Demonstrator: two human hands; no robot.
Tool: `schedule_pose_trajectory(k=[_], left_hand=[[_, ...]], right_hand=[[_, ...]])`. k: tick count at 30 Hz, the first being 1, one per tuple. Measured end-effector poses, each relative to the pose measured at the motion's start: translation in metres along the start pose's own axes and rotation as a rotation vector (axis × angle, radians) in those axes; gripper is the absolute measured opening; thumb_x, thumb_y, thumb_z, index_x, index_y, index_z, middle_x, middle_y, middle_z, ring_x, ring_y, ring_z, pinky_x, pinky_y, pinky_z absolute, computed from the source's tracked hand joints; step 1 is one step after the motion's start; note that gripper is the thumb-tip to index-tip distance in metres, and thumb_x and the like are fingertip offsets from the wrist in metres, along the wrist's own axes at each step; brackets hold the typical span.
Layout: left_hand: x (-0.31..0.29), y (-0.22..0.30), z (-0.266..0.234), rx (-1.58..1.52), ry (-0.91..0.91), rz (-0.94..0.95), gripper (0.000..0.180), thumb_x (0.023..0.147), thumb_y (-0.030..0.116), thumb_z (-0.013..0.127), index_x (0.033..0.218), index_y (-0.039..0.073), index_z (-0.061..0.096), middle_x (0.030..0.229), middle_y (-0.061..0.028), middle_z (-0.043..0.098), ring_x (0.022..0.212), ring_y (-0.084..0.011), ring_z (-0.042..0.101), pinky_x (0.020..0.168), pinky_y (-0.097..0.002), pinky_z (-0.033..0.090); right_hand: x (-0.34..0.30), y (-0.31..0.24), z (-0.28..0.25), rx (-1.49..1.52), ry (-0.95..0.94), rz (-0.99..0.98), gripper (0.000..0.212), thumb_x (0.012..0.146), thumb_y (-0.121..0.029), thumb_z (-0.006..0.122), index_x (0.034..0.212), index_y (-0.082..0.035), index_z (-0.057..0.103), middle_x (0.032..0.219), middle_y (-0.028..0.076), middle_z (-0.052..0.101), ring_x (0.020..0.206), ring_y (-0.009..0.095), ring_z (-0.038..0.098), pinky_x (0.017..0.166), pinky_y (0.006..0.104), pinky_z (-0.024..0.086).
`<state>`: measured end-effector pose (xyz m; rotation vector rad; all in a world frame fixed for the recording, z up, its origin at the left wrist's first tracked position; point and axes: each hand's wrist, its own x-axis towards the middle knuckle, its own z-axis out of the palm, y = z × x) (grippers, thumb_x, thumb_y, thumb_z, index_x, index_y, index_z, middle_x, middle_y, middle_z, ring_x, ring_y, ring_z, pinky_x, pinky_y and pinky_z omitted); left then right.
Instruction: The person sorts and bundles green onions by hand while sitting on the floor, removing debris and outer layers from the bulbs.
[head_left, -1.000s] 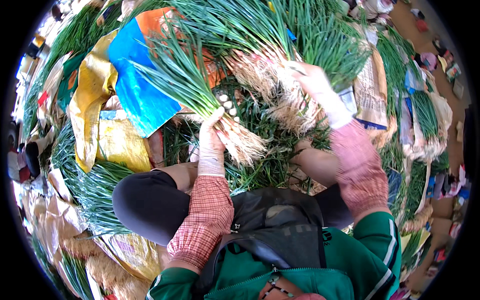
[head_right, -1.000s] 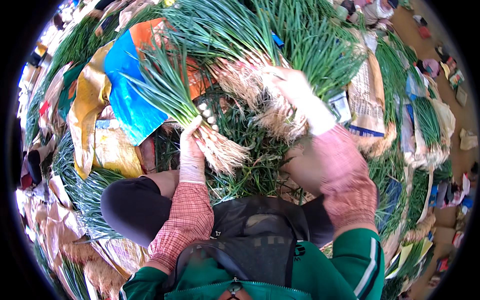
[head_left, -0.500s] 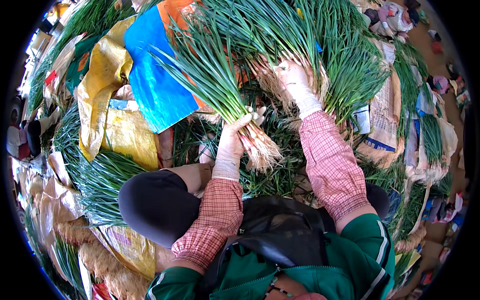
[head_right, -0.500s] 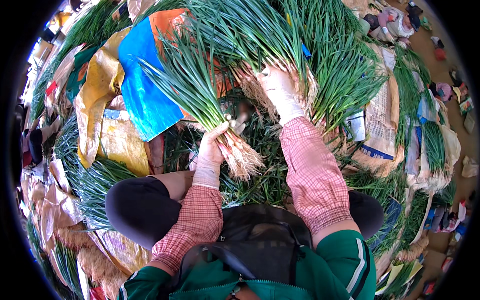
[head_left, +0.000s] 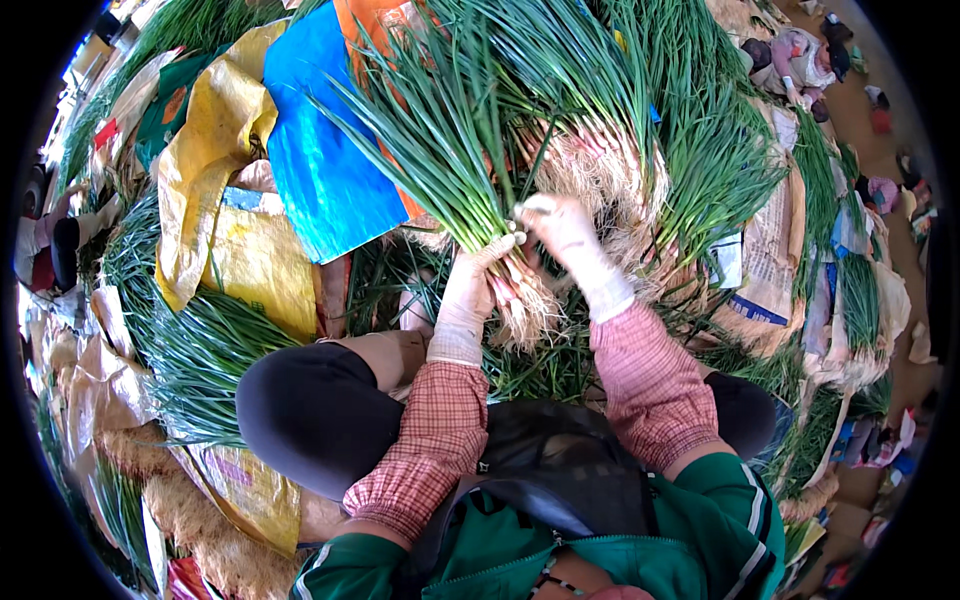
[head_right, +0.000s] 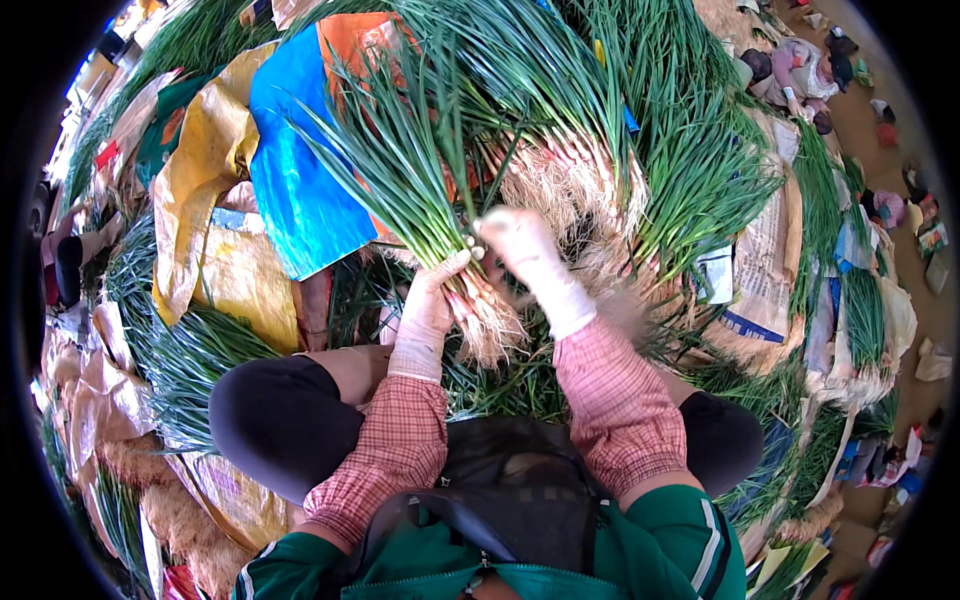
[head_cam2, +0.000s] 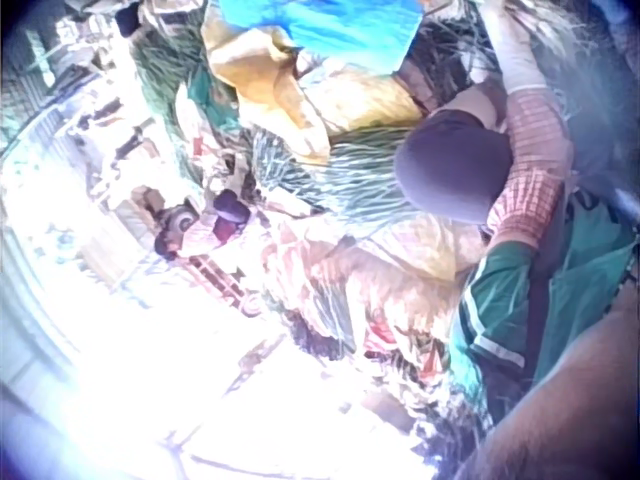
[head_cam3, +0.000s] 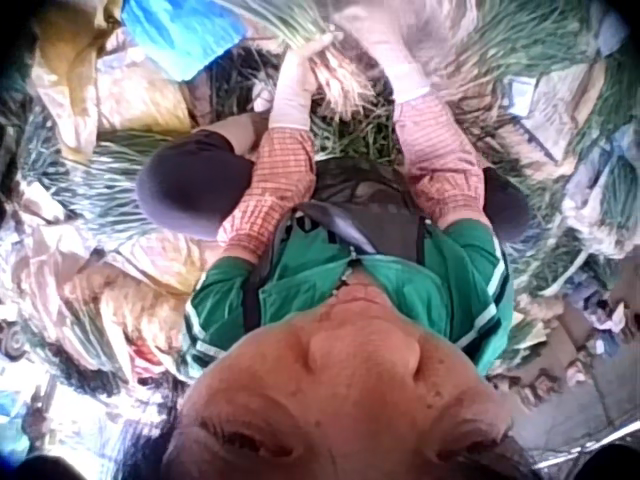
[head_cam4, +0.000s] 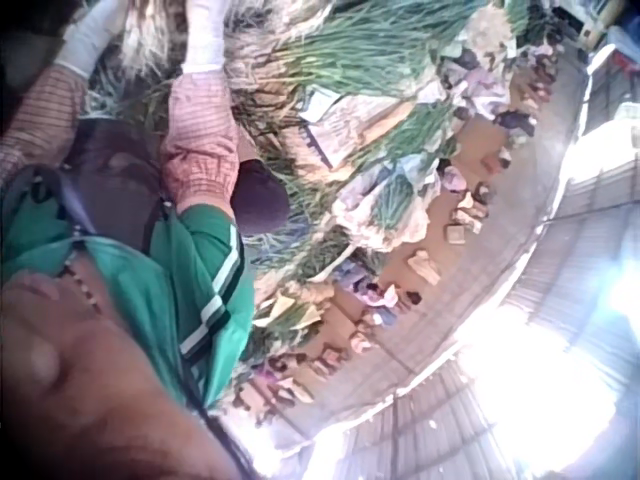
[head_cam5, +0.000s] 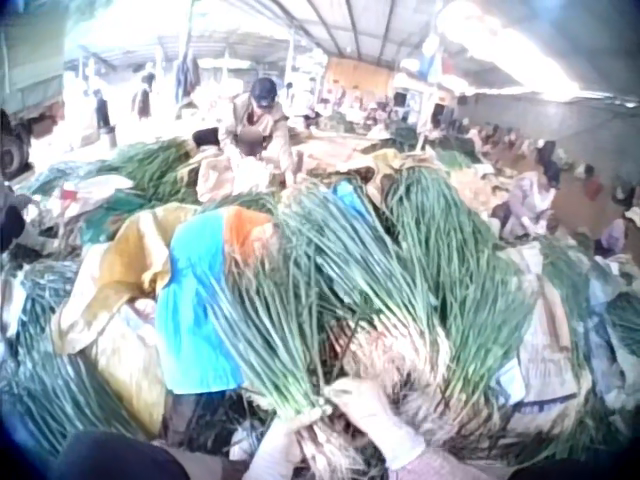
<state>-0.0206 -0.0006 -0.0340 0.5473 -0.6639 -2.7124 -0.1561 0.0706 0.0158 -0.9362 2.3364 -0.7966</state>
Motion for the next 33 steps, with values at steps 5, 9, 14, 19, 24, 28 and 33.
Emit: schedule_pose_trajectory(k=[5,9,14,19,24,28,33], left_hand=[[-0.011,-0.001,0.011,-0.117,-0.072,0.068,0.029,0.083,0.007,0.061,0.109,0.001,0.049,0.083,-0.0101,0.057,0.079,-0.0243,0.061,0.070,-0.0393,0.055],[-0.018,0.013,0.022,-0.297,-0.230,0.192,0.030,0.081,0.007,0.065,0.106,0.001,0.050,0.090,-0.0177,0.062,0.080,-0.0305,0.065,0.068,-0.0422,0.057],[-0.013,0.008,-0.003,-0.327,-0.034,0.172,0.036,0.082,0.011,0.061,0.115,-0.002,0.052,0.101,-0.0163,0.063,0.085,-0.0278,0.065,0.075,-0.0410,0.057],[-0.005,0.004,-0.003,-0.374,-0.094,0.127,0.041,0.076,0.002,0.064,0.115,-0.001,0.052,0.101,-0.0131,0.063,0.093,-0.0284,0.063,0.084,-0.0400,0.053],[-0.006,-0.003,-0.009,-0.093,0.017,0.033,0.032,0.079,0.000,0.064,0.110,0.000,0.054,0.097,-0.0130,0.064,0.093,-0.0254,0.064,0.082,-0.0403,0.055],[-0.009,0.001,0.006,-0.130,0.073,0.101,0.028,0.080,0.001,0.065,0.106,0.000,0.055,0.086,-0.0127,0.065,0.071,-0.0240,0.065,0.068,-0.0364,0.056],[-0.012,0.012,0.007,-0.195,-0.052,0.193,0.023,0.081,0.002,0.062,0.102,0.002,0.053,0.090,-0.0141,0.061,0.082,-0.0264,0.063,0.074,-0.0364,0.054]], right_hand=[[0.000,0.061,0.054,1.091,0.024,0.289,0.027,0.093,-0.018,0.048,0.076,-0.005,0.065,0.067,0.003,0.059,0.063,0.013,0.054,0.064,0.0250,0.046],[0.015,0.069,0.034,-0.480,-0.534,-0.202,0.039,0.095,-0.023,0.038,0.104,0.009,0.059,0.090,0.015,0.063,0.082,0.023,0.060,0.089,0.0338,0.044],[0.076,0.016,-0.065,-0.608,0.569,-0.251,0.030,0.084,-0.027,0.060,0.104,-0.005,0.062,0.098,0.015,0.065,0.087,0.030,0.063,0.075,0.0407,0.049],[0.090,0.016,-0.053,-0.426,0.258,-0.171,0.018,0.081,-0.022,0.064,0.090,-0.006,0.063,0.080,0.012,0.065,0.074,0.030,0.063,0.067,0.0399,0.049],[0.035,0.017,0.011,0.022,0.077,-0.375,0.014,0.082,-0.024,0.067,0.083,-0.011,0.065,0.067,0.006,0.064,0.059,0.020,0.061,0.061,0.0357,0.051],[0.020,0.035,0.051,0.950,-0.090,0.187,0.032,0.088,-0.036,0.058,0.073,-0.008,0.059,0.059,0.004,0.055,0.048,0.016,0.052,0.047,0.0299,0.042],[0.000,0.001,0.050,1.458,-0.023,0.351,0.024,0.095,-0.026,0.051,0.081,-0.007,0.054,0.061,-0.001,0.050,0.046,0.010,0.044,0.042,0.0219,0.034]])
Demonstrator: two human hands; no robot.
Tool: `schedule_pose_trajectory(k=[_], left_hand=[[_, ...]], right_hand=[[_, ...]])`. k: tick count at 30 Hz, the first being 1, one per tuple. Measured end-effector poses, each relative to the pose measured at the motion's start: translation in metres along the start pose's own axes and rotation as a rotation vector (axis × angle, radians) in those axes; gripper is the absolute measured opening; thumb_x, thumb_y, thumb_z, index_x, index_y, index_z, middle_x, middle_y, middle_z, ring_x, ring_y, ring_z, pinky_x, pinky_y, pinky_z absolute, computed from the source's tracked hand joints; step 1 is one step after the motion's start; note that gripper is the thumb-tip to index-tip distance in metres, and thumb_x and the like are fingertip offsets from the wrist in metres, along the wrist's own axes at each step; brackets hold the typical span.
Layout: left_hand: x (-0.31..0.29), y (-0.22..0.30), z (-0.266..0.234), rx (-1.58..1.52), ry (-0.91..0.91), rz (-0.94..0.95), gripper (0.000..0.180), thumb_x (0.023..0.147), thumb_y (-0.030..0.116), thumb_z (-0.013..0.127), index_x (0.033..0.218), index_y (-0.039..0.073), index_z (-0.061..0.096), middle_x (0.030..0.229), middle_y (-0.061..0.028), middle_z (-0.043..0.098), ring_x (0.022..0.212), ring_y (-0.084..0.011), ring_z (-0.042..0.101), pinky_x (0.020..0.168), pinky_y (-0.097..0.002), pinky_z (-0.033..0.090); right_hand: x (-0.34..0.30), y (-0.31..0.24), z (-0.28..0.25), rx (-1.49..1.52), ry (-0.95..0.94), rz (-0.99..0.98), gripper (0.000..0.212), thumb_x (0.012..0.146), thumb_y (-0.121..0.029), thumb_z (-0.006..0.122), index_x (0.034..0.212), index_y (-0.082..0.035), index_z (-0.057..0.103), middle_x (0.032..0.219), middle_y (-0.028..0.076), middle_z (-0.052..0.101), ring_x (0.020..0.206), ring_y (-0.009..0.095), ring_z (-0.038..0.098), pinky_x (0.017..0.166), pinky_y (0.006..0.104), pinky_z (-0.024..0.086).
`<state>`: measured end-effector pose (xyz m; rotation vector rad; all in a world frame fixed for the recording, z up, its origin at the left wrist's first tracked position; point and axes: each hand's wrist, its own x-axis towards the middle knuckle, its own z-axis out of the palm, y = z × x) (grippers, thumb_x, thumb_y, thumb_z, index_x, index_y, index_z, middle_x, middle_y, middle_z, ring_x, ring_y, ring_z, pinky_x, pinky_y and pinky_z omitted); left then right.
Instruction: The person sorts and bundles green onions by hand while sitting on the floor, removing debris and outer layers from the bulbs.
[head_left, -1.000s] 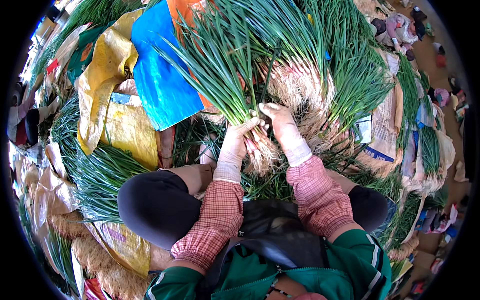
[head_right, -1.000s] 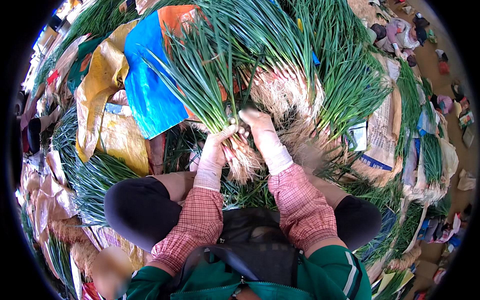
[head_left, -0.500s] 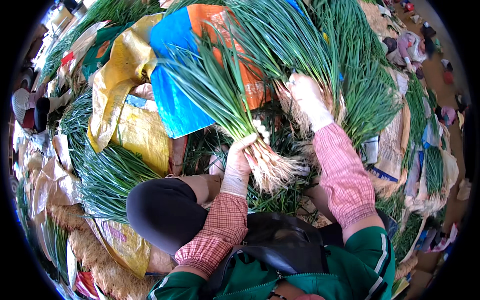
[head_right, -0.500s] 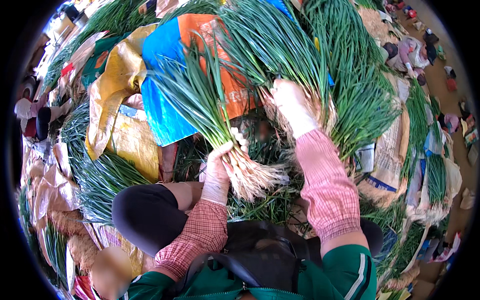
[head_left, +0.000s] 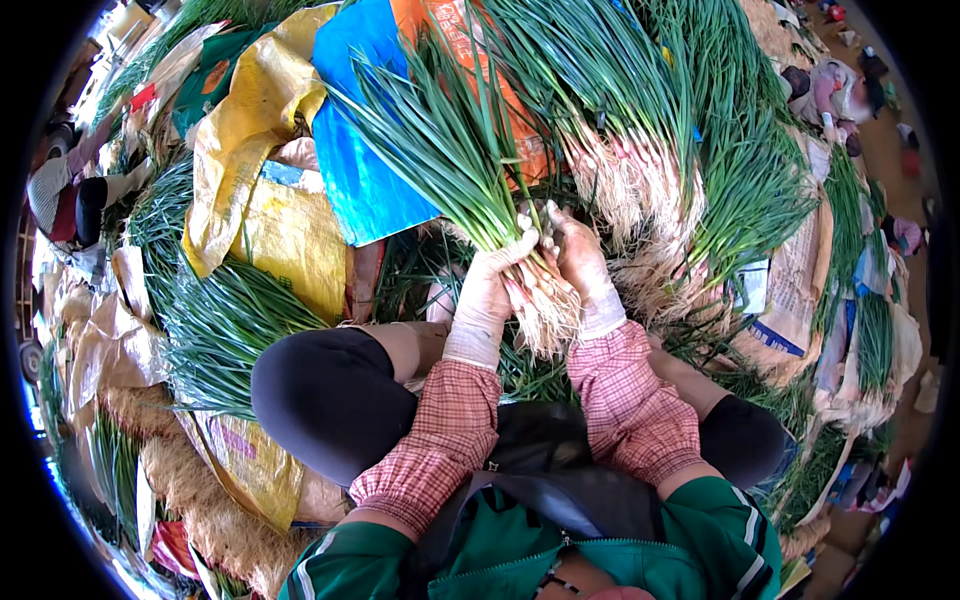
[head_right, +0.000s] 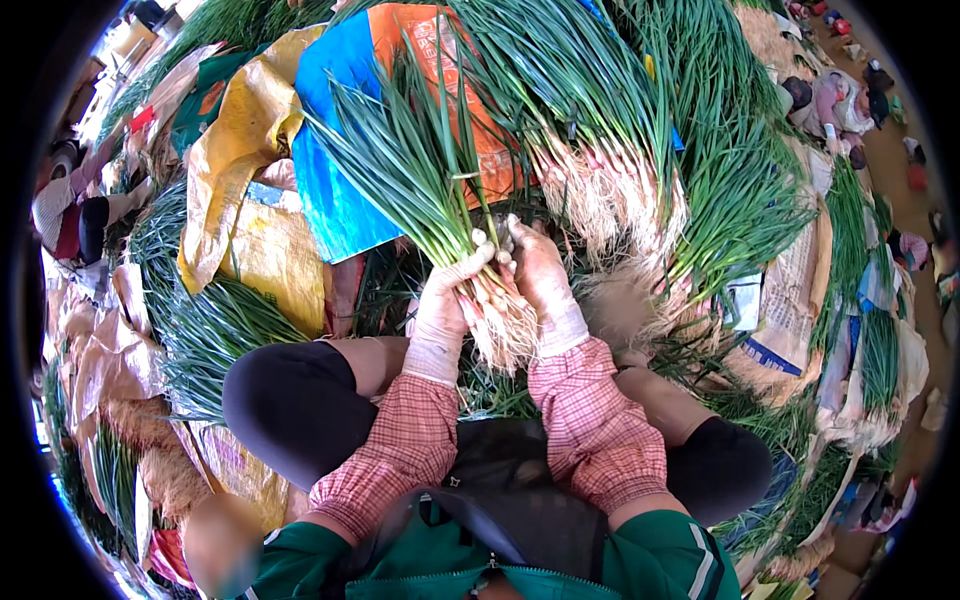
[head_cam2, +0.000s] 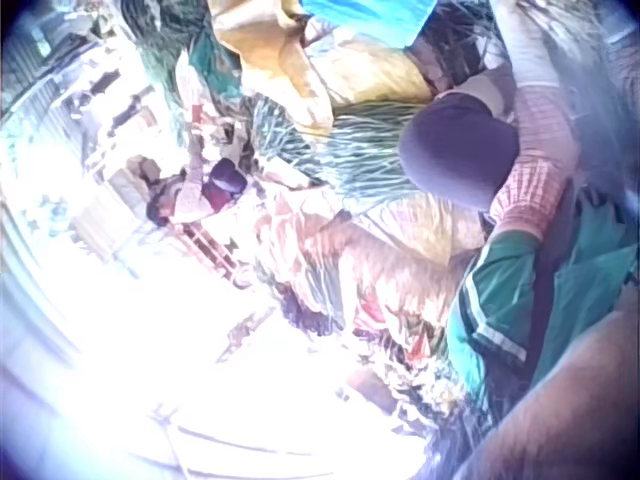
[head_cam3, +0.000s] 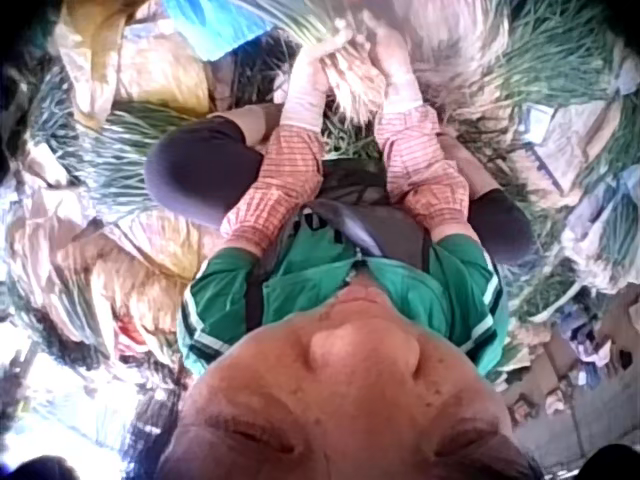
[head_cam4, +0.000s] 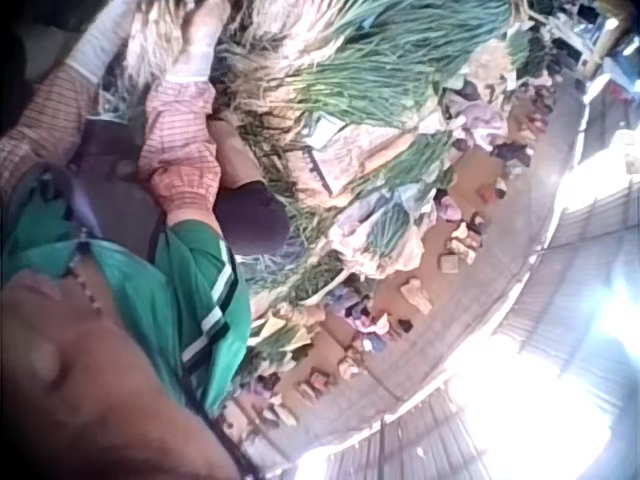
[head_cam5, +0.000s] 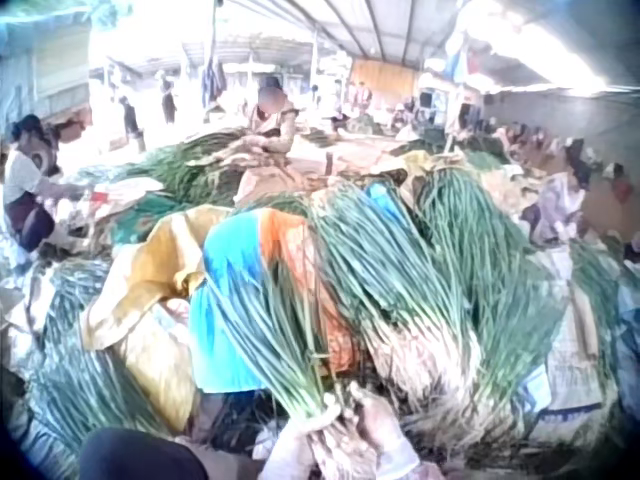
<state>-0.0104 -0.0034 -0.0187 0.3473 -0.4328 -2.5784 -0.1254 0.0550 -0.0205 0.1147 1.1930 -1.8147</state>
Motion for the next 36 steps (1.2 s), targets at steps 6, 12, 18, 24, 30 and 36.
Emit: schedule_pose_trajectory(k=[6,12,18,24,30,36], left_hand=[[-0.024,0.017,0.032,-0.266,-0.221,-0.048,0.035,0.075,0.006,0.068,0.106,0.005,0.052,0.087,-0.0061,0.057,0.085,-0.0236,0.056,0.084,-0.0383,0.047],[-0.027,0.032,0.031,0.040,-0.077,-0.026,0.037,0.074,0.010,0.069,0.106,0.003,0.051,0.087,-0.0067,0.056,0.085,-0.0241,0.056,0.077,-0.0390,0.051],[-0.040,0.034,0.029,-0.135,-0.161,-0.083,0.039,0.074,0.011,0.069,0.107,0.003,0.050,0.083,-0.0051,0.053,0.083,-0.0234,0.054,0.078,-0.0379,0.051],[-0.011,0.027,0.010,0.104,-0.079,-0.154,0.031,0.078,0.008,0.070,0.105,0.000,0.057,0.087,-0.0118,0.063,0.072,-0.0246,0.065,0.063,-0.0334,0.056],[-0.016,0.030,0.014,0.147,-0.072,-0.265,0.029,0.079,0.005,0.069,0.104,0.000,0.057,0.085,-0.0088,0.062,0.077,-0.0223,0.065,0.068,-0.0338,0.056],[-0.029,0.049,0.005,-0.118,-0.076,0.074,0.038,0.076,0.009,0.067,0.110,0.000,0.052,0.087,-0.0108,0.060,0.086,-0.0290,0.062,0.076,-0.0415,0.055]], right_hand=[[0.031,-0.025,-0.035,-0.535,0.080,-0.471,0.021,0.093,-0.026,0.056,0.087,-0.005,0.058,0.071,0.004,0.056,0.059,0.010,0.052,0.058,0.0248,0.046],[-0.016,-0.045,-0.006,-0.968,-0.289,-0.141,0.033,0.087,-0.041,0.062,0.098,-0.010,0.068,0.072,0.004,0.060,0.055,0.011,0.048,0.059,0.0296,0.044],[0.059,-0.128,0.078,-0.820,-0.057,-0.379,0.029,0.092,-0.026,0.057,0.110,-0.003,0.059,0.083,0.003,0.062,0.070,0.010,0.058,0.067,0.0259,0.052],[0.018,-0.114,0.066,-1.013,-0.423,-0.482,0.042,0.091,-0.035,0.058,0.121,-0.006,0.055,0.086,0.005,0.066,0.065,0.010,0.058,0.061,0.0262,0.051],[0.030,-0.151,0.029,-0.359,-0.397,-0.639,0.023,0.086,0.000,0.051,0.107,0.002,0.059,0.076,0.004,0.060,0.068,0.010,0.055,0.070,0.0221,0.046],[-0.038,-0.157,-0.052,-0.721,0.418,-0.400,0.022,0.088,-0.023,0.055,0.100,-0.006,0.061,0.088,0.003,0.064,0.082,0.012,0.061,0.091,0.0333,0.047]])
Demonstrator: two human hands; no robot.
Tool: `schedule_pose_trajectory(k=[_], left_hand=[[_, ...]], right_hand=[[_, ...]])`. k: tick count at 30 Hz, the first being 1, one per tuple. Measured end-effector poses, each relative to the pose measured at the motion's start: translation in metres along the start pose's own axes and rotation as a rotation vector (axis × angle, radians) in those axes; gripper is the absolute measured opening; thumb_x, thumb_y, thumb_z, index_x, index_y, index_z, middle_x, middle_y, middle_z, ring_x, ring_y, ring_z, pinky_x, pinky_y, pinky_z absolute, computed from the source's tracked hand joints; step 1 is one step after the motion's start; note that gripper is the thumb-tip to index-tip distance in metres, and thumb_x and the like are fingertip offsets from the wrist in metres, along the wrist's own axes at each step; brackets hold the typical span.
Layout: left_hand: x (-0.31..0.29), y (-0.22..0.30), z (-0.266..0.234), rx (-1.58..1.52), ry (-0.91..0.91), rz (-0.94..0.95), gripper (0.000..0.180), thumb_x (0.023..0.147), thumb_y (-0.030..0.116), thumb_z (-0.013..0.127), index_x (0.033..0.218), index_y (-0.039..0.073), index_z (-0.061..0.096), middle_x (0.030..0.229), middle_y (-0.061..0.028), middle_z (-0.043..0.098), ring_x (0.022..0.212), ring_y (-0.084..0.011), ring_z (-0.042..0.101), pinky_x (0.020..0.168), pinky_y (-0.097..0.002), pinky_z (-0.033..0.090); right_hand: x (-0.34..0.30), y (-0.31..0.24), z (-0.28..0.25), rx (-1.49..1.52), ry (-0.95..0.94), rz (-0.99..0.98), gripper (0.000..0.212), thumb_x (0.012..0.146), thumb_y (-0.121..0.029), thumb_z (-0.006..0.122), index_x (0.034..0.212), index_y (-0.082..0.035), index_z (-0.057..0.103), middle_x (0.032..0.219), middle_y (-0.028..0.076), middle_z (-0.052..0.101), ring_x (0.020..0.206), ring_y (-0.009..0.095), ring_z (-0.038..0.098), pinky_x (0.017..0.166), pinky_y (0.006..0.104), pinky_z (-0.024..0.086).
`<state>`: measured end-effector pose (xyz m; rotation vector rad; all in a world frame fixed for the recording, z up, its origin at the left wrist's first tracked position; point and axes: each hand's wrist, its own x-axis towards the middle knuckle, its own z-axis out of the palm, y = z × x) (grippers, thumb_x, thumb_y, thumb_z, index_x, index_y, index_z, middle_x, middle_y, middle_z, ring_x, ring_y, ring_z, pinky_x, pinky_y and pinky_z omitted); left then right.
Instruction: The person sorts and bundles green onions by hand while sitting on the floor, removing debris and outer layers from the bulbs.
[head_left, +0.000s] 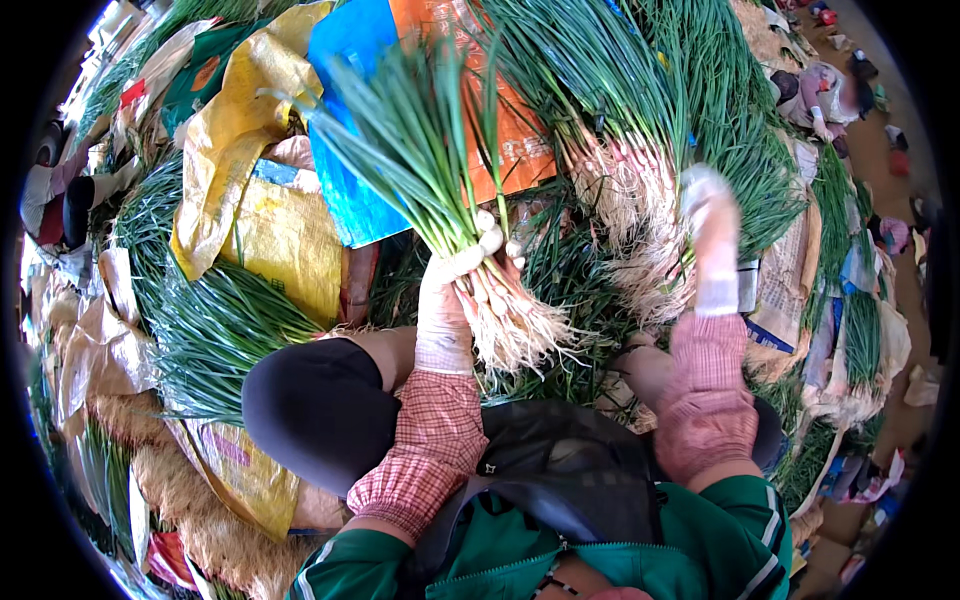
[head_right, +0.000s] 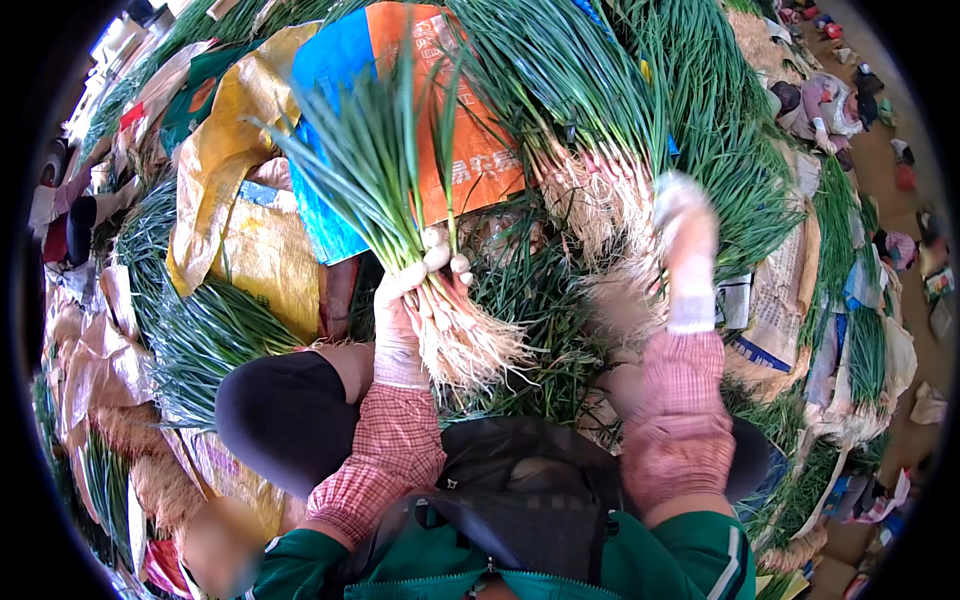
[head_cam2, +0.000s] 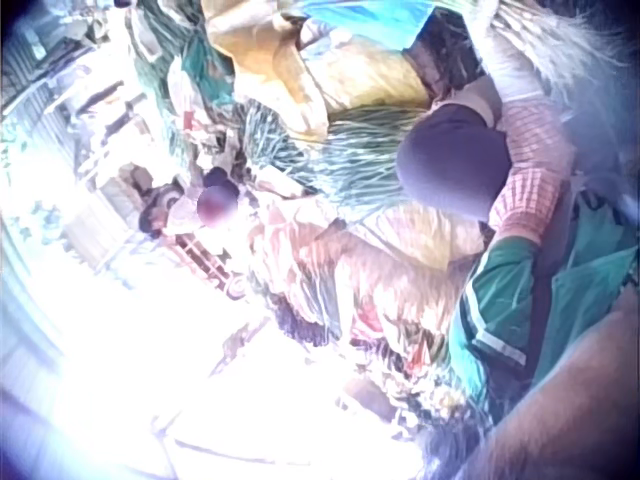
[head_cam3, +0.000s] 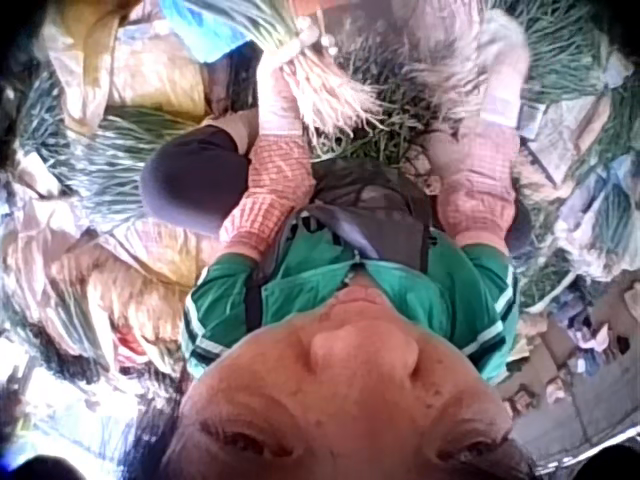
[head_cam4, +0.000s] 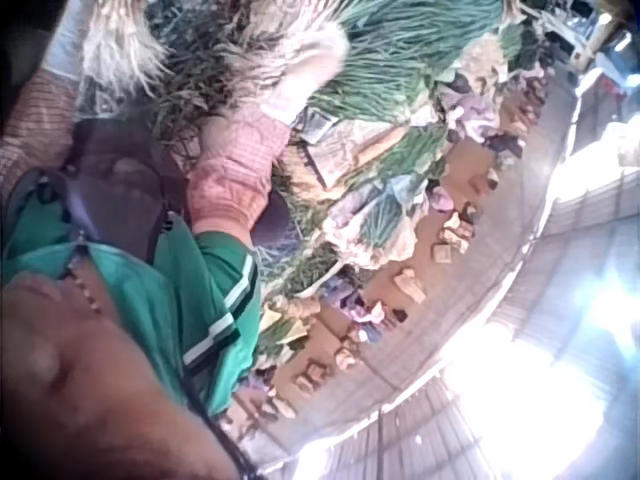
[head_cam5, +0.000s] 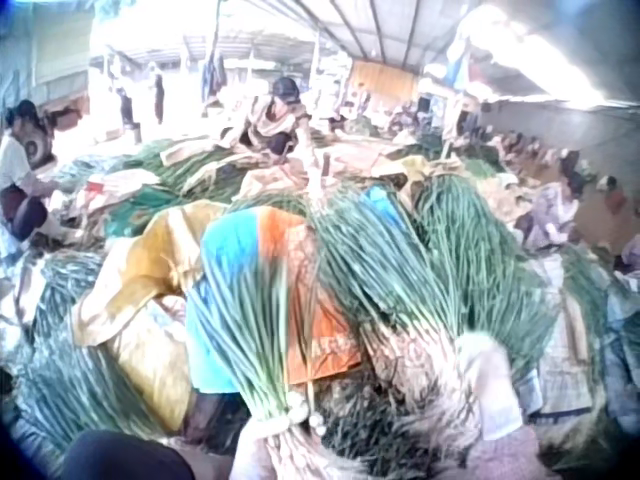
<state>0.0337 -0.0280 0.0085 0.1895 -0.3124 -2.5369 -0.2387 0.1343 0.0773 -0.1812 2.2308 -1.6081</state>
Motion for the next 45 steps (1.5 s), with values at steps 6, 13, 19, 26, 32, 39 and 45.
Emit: schedule_pose_trajectory(k=[6,13,19,26,32,39,45], left_hand=[[0.014,-0.029,-0.022,-0.063,0.126,0.005,0.048,0.078,0.014,0.063,0.121,-0.002,0.049,0.109,-0.0183,0.060,0.090,-0.0279,0.061,0.081,-0.0397,0.053],[0.020,-0.028,-0.023,-0.074,-0.052,-0.094,0.043,0.075,0.004,0.067,0.114,-0.001,0.052,0.090,-0.0088,0.060,0.082,-0.0231,0.059,0.080,-0.0394,0.051],[0.024,-0.035,-0.027,0.170,0.118,-0.139,0.032,0.078,0.001,0.064,0.107,-0.002,0.055,0.091,-0.0161,0.066,0.079,-0.0287,0.066,0.068,-0.0379,0.057],[0.021,-0.044,-0.032,0.380,0.177,-0.115,0.032,0.076,-0.001,0.068,0.106,-0.001,0.058,0.096,-0.0098,0.065,0.086,-0.0207,0.065,0.076,-0.0330,0.054],[0.018,-0.047,-0.021,0.236,0.025,-0.160,0.033,0.078,0.001,0.068,0.108,0.001,0.056,0.094,-0.0130,0.064,0.087,-0.0240,0.064,0.078,-0.0352,0.053],[0.010,-0.028,-0.020,-0.051,0.034,-0.027,0.049,0.078,0.002,0.064,0.124,-0.002,0.048,0.114,-0.0178,0.060,0.106,-0.0358,0.059,0.089,-0.0516,0.051],[0.015,-0.036,-0.017,0.027,-0.037,-0.111,0.061,0.078,0.016,0.062,0.132,-0.002,0.041,0.112,-0.0134,0.059,0.105,-0.0315,0.058,0.090,-0.0443,0.050]], right_hand=[[0.014,0.047,0.043,-0.887,-0.347,-0.454,0.019,0.088,-0.025,0.057,0.098,-0.014,0.068,0.084,0.006,0.069,0.074,0.021,0.064,0.068,0.0312,0.050],[0.049,0.003,0.120,-1.194,-0.179,-0.517,0.031,0.086,-0.042,0.056,0.086,-0.012,0.064,0.078,0.010,0.066,0.069,0.027,0.062,0.065,0.0402,0.049],[-0.062,0.082,0.085,-0.612,-0.560,-0.954,0.027,0.096,-0.034,0.049,0.080,-0.019,0.064,0.060,0.000,0.058,0.050,0.013,0.052,0.048,0.0249,0.045],[-0.043,0.068,0.136,-0.351,-0.360,-0.552,0.016,0.089,-0.018,0.060,0.089,-0.002,0.060,0.072,0.008,0.063,0.056,0.017,0.054,0.055,0.0313,0.046],[-0.038,0.116,0.138,0.991,-0.402,0.409,0.016,0.093,-0.005,0.044,0.099,0.002,0.058,0.078,0.002,0.058,0.054,0.005,0.043,0.050,0.0214,0.038],[-0.043,0.084,0.116,-1.085,-0.932,-0.384,0.022,0.091,-0.014,0.054,0.110,-0.011,0.066,0.102,0.005,0.068,0.090,0.018,0.062,0.090,0.0298,0.045],[0.070,0.050,0.093,-1.215,-0.085,-0.704,0.019,0.080,-0.025,0.065,0.093,-0.012,0.067,0.087,0.010,0.066,0.085,0.028,0.062,0.079,0.0377,0.048]])
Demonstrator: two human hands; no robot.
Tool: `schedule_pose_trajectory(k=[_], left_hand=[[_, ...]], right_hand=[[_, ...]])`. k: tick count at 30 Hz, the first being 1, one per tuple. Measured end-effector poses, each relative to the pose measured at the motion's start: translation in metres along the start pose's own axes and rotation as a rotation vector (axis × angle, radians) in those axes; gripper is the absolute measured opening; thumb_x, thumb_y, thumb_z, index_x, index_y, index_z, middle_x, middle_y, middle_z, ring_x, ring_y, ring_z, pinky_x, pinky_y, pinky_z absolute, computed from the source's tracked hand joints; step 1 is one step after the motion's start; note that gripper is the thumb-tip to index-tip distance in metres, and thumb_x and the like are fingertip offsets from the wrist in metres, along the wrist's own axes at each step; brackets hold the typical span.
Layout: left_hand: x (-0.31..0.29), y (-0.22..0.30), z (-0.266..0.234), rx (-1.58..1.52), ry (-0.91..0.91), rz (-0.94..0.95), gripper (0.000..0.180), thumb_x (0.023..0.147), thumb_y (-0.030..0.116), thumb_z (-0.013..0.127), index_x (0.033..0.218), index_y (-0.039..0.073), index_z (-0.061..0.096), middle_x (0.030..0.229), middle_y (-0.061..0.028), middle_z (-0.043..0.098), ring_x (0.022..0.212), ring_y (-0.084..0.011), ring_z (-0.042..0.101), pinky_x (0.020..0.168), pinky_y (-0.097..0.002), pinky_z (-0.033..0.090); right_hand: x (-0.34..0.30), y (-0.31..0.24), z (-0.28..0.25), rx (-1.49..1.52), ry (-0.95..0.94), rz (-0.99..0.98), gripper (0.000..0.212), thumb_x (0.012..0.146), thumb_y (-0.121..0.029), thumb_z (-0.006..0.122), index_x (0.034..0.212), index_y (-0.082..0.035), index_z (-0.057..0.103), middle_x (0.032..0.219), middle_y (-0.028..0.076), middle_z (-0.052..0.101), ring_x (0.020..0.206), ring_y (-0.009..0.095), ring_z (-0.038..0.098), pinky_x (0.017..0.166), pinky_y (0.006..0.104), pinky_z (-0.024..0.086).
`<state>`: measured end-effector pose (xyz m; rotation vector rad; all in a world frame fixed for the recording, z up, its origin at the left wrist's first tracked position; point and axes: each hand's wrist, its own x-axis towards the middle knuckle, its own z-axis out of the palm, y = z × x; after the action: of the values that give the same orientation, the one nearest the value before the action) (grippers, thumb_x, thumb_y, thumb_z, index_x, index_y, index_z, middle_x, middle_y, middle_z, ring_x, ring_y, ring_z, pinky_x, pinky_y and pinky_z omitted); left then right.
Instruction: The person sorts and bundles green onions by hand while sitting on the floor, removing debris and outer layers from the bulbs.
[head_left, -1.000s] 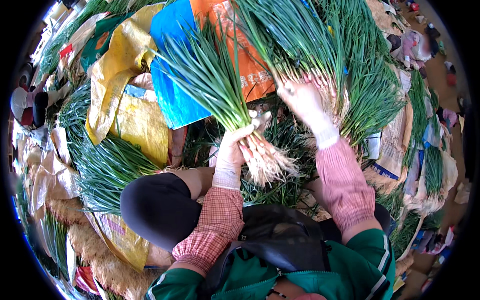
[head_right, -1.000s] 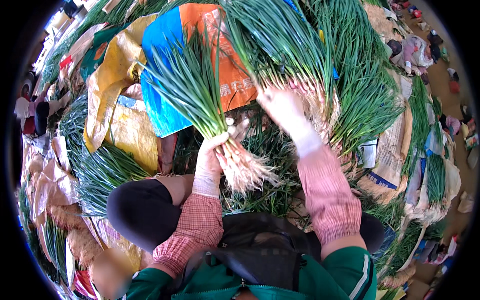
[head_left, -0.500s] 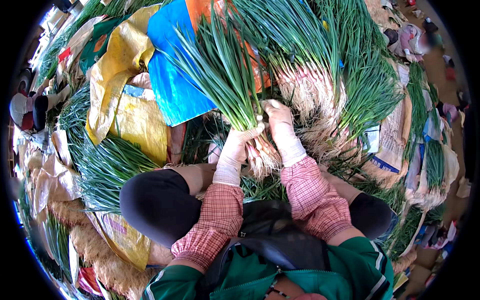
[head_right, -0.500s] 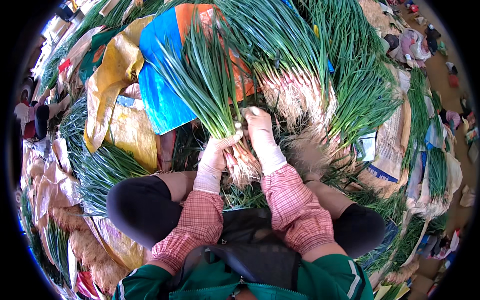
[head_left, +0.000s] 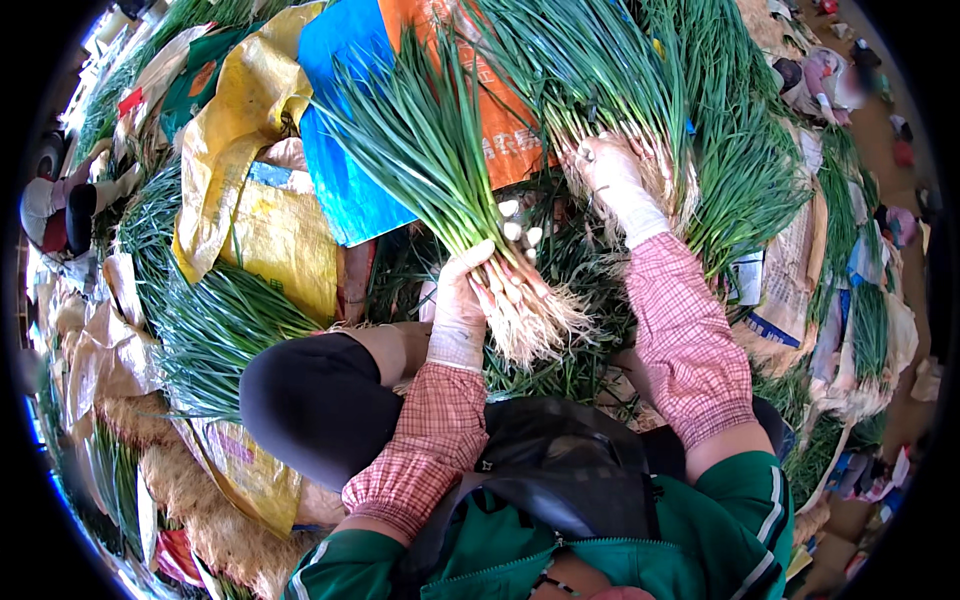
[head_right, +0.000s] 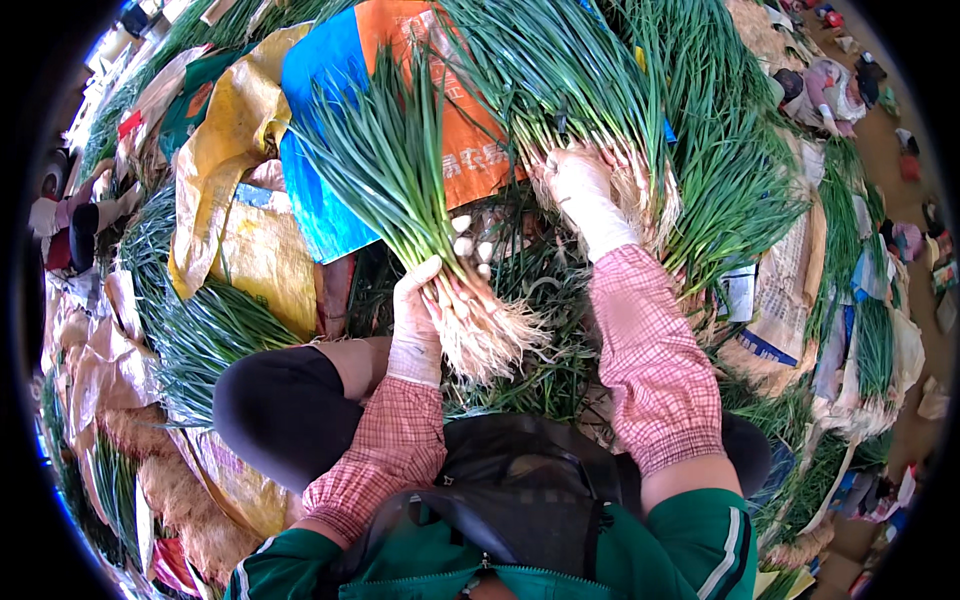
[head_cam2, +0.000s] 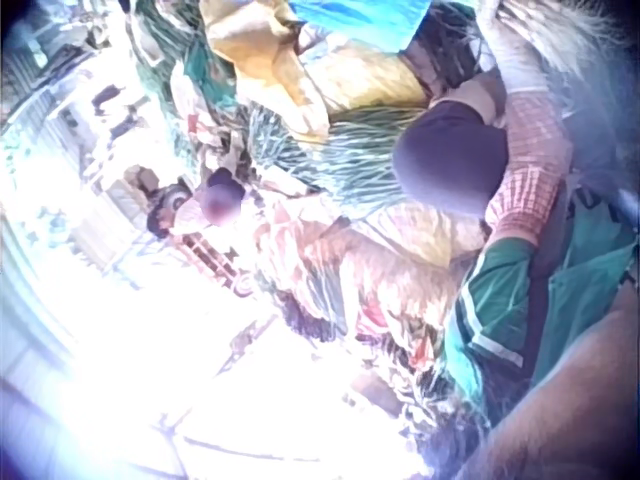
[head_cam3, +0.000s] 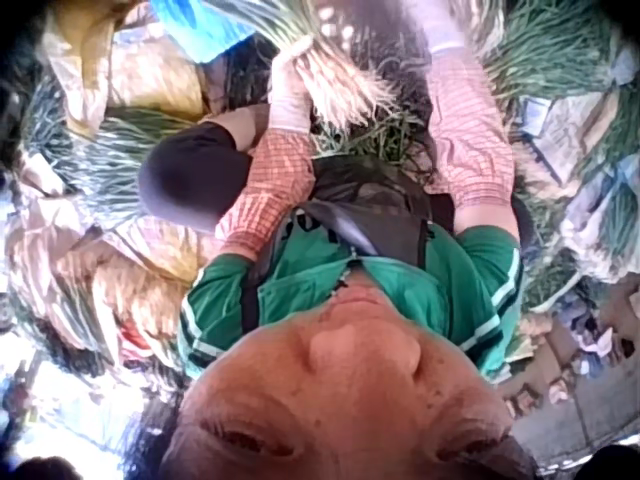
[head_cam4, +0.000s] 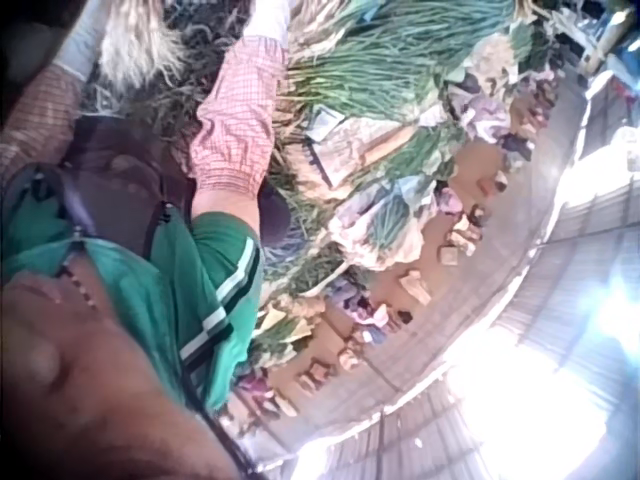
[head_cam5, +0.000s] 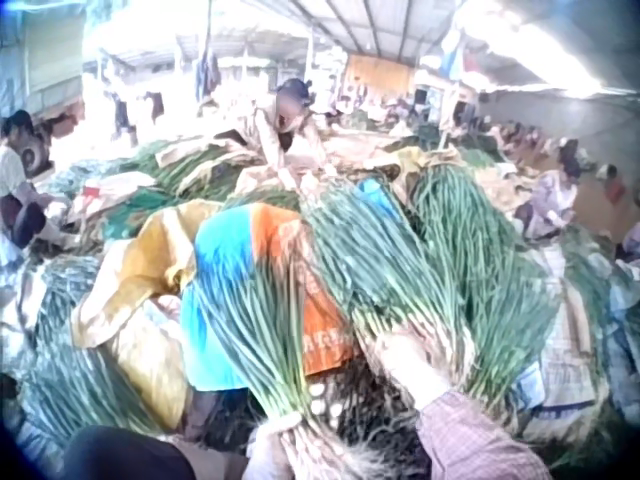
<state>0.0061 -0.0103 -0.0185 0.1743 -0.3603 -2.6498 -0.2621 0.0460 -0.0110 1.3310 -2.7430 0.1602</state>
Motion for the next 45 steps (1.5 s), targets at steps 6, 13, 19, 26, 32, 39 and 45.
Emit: schedule_pose_trajectory(k=[6,13,19,26,32,39,45], left_hand=[[0.002,0.001,-0.001,-0.027,-0.017,0.025,0.043,0.078,0.010,0.062,0.117,-0.003,0.051,0.097,-0.0130,0.063,0.101,-0.0308,0.059,0.091,-0.0425,0.049],[-0.002,-0.005,-0.008,-0.017,0.021,-0.039,0.039,0.080,0.007,0.060,0.116,-0.004,0.052,0.097,-0.0139,0.062,0.099,-0.0307,0.059,0.094,-0.0466,0.047],[-0.009,-0.002,-0.009,-0.097,-0.005,-0.114,0.036,0.080,0.010,0.060,0.113,-0.001,0.051,0.092,-0.0100,0.057,0.098,-0.0294,0.056,0.089,-0.0432,0.049],[-0.010,-0.007,-0.016,-0.121,0.000,-0.101,0.039,0.078,0.010,0.062,0.114,-0.001,0.051,0.093,-0.0104,0.059,0.092,-0.0284,0.057,0.085,-0.0431,0.050],[-0.012,-0.004,-0.029,0.181,0.232,-0.196,0.036,0.077,0.007,0.063,0.111,-0.002,0.053,0.090,-0.0140,0.062,0.084,-0.0293,0.062,0.075,-0.0414,0.054],[-0.029,0.030,0.025,-0.195,-0.040,0.041,0.041,0.075,0.009,0.065,0.112,0.002,0.048,0.086,-0.0053,0.053,0.085,-0.0219,0.053,0.082,-0.0400,0.050],[-0.016,0.025,0.036,-0.212,-0.225,0.159,0.044,0.074,0.011,0.065,0.114,0.005,0.046,0.088,-0.0016,0.049,0.087,-0.0190,0.051,0.093,-0.0452,0.045]], right_hand=[[-0.075,-0.019,-0.061,1.102,-0.284,0.334,0.009,0.088,-0.012,0.062,0.094,-0.014,0.068,0.085,0.000,0.066,0.073,0.010,0.056,0.066,0.0230,0.046],[-0.137,-0.056,-0.032,1.251,-0.345,0.440,0.017,0.092,-0.022,0.057,0.093,-0.008,0.065,0.079,0.003,0.064,0.070,0.010,0.057,0.065,0.0227,0.050],[-0.099,-0.088,-0.017,1.817,-0.465,0.357,0.026,0.096,-0.027,0.051,0.110,-0.007,0.060,0.083,0.005,0.063,0.062,0.011,0.055,0.054,0.0204,0.044],[-0.109,-0.104,0.032,2.250,-0.502,0.778,0.019,0.097,-0.024,0.046,0.096,-0.008,0.057,0.086,0.010,0.065,0.055,0.014,0.056,0.044,0.0223,0.042],[-0.098,-0.088,0.019,0.236,-0.367,-0.166,0.019,0.083,-0.015,0.054,0.093,-0.001,0.060,0.082,0.018,0.066,0.078,0.034,0.066,0.068,0.0426,0.053],[-0.053,-0.058,-0.036,0.281,-0.640,-0.069,0.029,0.090,-0.029,0.049,0.094,-0.007,0.068,0.082,0.010,0.068,0.075,0.028,0.065,0.071,0.0398,0.051],[-0.001,-0.039,-0.014,0.194,-0.062,0.072,0.024,0.086,-0.028,0.055,0.095,-0.007,0.062,0.087,0.018,0.065,0.080,0.034,0.063,0.075,0.0399,0.050]])
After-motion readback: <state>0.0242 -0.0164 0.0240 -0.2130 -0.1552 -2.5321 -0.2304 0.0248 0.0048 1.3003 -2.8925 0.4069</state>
